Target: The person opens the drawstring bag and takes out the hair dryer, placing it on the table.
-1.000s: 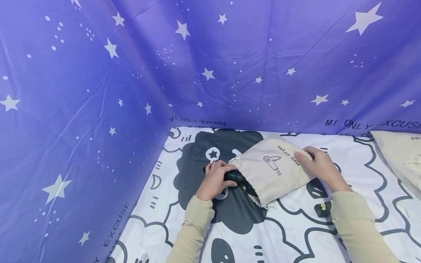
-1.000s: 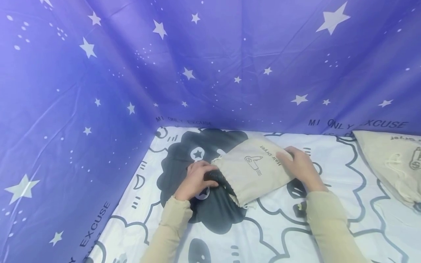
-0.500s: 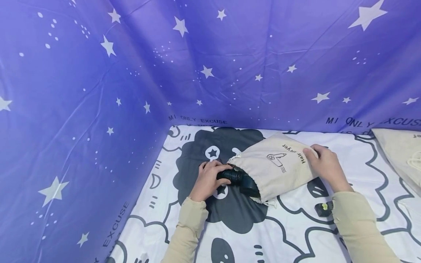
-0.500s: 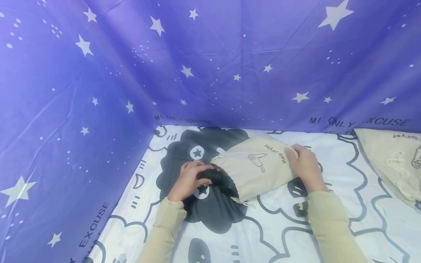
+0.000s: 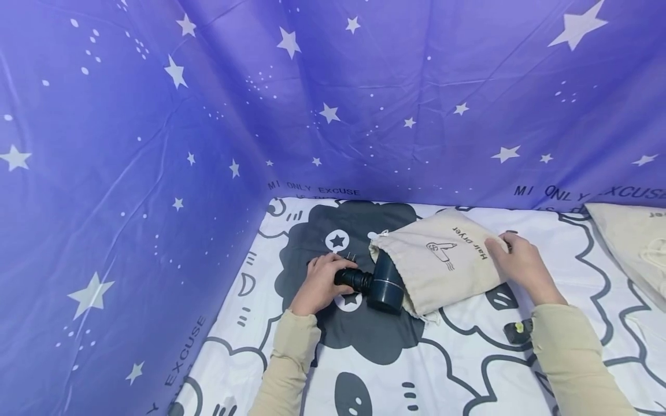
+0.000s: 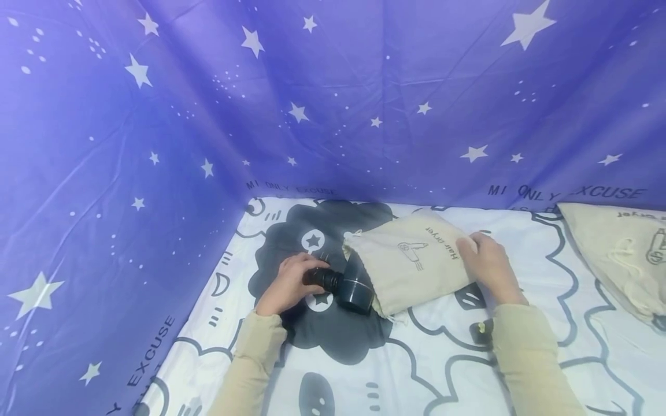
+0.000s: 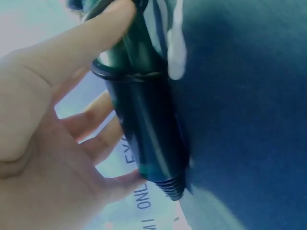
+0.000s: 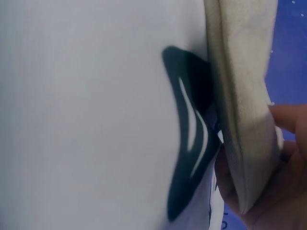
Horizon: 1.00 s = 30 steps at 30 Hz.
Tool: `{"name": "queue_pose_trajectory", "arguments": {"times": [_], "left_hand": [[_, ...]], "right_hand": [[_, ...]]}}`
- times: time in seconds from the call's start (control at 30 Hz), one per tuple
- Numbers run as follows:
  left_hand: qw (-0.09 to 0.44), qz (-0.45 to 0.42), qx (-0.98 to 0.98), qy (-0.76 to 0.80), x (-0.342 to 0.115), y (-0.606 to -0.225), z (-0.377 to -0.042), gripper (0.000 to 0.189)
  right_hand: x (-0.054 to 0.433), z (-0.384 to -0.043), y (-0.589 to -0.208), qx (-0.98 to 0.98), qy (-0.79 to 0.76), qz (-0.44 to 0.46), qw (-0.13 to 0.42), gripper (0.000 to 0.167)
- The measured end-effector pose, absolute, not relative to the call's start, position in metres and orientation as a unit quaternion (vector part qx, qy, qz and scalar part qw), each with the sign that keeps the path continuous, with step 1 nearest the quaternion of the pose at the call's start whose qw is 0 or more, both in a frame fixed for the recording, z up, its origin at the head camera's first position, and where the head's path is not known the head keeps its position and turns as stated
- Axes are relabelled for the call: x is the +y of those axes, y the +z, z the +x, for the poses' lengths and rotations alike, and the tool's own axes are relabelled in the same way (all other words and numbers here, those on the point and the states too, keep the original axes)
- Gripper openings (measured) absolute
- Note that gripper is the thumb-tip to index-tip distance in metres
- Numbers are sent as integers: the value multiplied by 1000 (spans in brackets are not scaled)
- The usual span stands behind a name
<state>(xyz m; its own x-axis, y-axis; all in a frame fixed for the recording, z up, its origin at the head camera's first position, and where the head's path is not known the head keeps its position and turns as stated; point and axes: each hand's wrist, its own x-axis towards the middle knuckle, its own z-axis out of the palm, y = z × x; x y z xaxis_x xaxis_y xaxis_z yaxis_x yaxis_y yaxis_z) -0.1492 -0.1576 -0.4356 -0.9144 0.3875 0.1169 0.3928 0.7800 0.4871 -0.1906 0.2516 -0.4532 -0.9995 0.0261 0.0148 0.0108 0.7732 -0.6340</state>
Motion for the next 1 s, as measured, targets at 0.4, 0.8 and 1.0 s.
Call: {"name": "queue_pose_trajectory", "arguments": {"times": [0.4,0.8,1.0], "left_hand": [[-50,-279,-934,-216,-138,-431,-147,58],[-45,-275,-935,-221,-148,-430,-147,48],[-55,-272,-935,-221,-155,-431,-147,48]], "right_hand": [[254,-179,-444,-941,337,25,-2,40],[257,-180,-446,-944,329,15,30,30],[261,-179,-449,-946,322,-8,28,31]]}}
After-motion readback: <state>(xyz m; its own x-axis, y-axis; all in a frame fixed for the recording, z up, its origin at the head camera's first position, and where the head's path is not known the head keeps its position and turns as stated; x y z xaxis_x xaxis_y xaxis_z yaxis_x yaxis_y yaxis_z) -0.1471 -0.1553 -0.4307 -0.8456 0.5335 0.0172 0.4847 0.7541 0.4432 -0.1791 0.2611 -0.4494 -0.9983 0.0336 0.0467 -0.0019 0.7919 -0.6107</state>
